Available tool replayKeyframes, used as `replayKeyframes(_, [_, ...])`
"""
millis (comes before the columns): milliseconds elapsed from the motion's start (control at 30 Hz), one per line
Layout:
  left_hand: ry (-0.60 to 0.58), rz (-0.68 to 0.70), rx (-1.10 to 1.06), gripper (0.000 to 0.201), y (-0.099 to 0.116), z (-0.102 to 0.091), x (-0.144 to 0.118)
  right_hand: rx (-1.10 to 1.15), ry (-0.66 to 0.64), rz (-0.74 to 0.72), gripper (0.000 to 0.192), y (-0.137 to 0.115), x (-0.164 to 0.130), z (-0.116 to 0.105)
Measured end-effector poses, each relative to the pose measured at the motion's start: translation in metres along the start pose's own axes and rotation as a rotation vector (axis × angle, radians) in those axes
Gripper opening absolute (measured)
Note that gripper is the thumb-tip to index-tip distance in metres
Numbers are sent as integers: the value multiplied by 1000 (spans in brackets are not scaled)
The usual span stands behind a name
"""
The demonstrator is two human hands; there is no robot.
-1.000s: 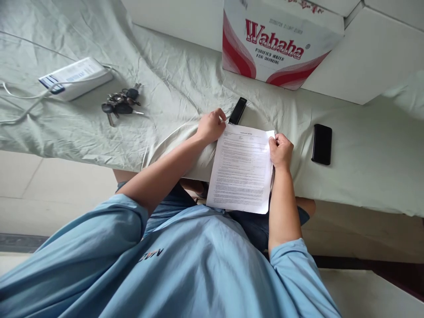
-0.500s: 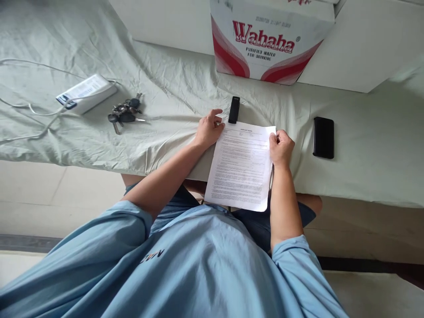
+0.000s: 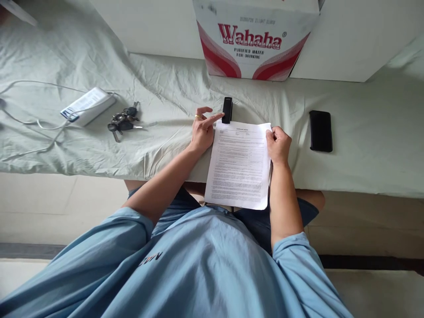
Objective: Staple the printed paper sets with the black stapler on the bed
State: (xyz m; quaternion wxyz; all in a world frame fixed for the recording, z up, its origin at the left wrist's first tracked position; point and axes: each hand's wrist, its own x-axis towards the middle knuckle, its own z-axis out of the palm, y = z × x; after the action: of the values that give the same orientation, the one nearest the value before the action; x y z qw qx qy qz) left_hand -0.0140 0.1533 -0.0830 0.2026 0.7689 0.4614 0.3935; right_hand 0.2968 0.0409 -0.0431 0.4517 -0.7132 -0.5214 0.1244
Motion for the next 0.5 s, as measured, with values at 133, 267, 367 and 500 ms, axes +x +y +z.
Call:
replayKeyframes(133, [7,48,-17,53,-1,-1,0,56,-41,-5,38,5,0,-3])
replayKeyframes(267, [-59,-12,-20,50,24,-15,3,140,-75,25,50,5,2,-8])
replayKeyframes(367, [-135,-61,-39,54,45,-29,4,171,-80,61,57,1,4,-10])
replayKeyframes(500, [-178,-88,-33,62,58,-36,4,159,-86,85,52,-5,5,-12])
